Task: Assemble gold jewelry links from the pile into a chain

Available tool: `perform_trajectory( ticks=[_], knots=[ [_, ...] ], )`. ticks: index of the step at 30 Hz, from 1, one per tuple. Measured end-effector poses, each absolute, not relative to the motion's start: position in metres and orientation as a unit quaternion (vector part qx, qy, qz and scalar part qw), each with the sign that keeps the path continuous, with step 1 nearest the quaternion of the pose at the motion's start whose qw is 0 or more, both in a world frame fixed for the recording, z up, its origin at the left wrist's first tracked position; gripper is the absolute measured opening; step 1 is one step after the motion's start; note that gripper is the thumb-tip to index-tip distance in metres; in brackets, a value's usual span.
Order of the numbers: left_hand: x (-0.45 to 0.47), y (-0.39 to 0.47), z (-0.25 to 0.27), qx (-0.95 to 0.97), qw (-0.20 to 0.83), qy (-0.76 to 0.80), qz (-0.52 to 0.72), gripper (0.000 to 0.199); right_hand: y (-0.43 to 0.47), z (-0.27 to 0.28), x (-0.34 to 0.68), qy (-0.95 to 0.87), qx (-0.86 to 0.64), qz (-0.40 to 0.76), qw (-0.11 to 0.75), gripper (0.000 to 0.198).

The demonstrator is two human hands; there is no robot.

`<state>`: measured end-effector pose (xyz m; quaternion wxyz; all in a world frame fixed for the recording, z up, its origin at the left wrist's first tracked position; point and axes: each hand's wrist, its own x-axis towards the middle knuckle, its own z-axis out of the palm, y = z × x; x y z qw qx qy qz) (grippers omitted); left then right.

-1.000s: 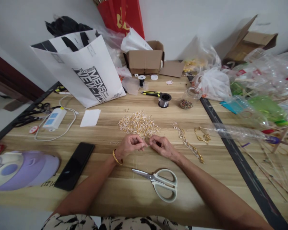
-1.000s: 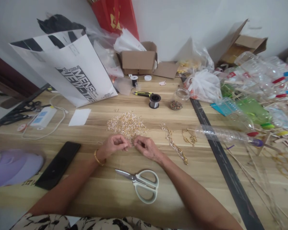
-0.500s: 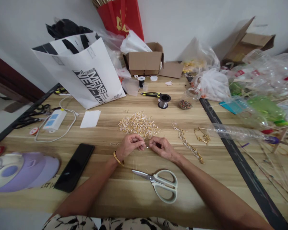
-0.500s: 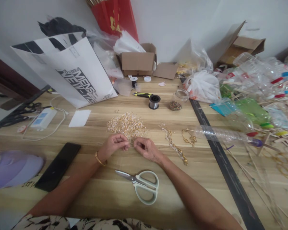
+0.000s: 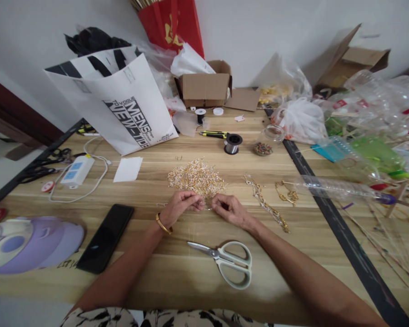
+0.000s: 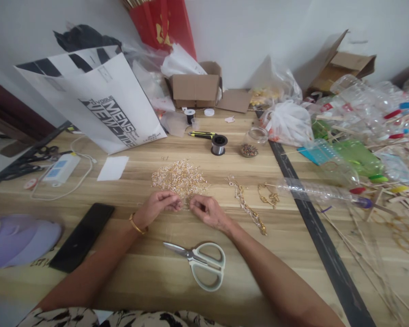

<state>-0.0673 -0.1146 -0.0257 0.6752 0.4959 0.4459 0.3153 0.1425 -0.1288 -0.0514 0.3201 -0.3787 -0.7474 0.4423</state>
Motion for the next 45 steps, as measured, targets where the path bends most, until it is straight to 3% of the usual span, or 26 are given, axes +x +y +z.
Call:
perform_trajectory(
  ticks=[45],
  knots=[
    [-0.048,-0.129,-0.032,0.705,0.409,0.473,0.335,0.01,-0.129,-0.048,0.142,-0.77,-0.364,0.425,0.308,0.01]
  ],
)
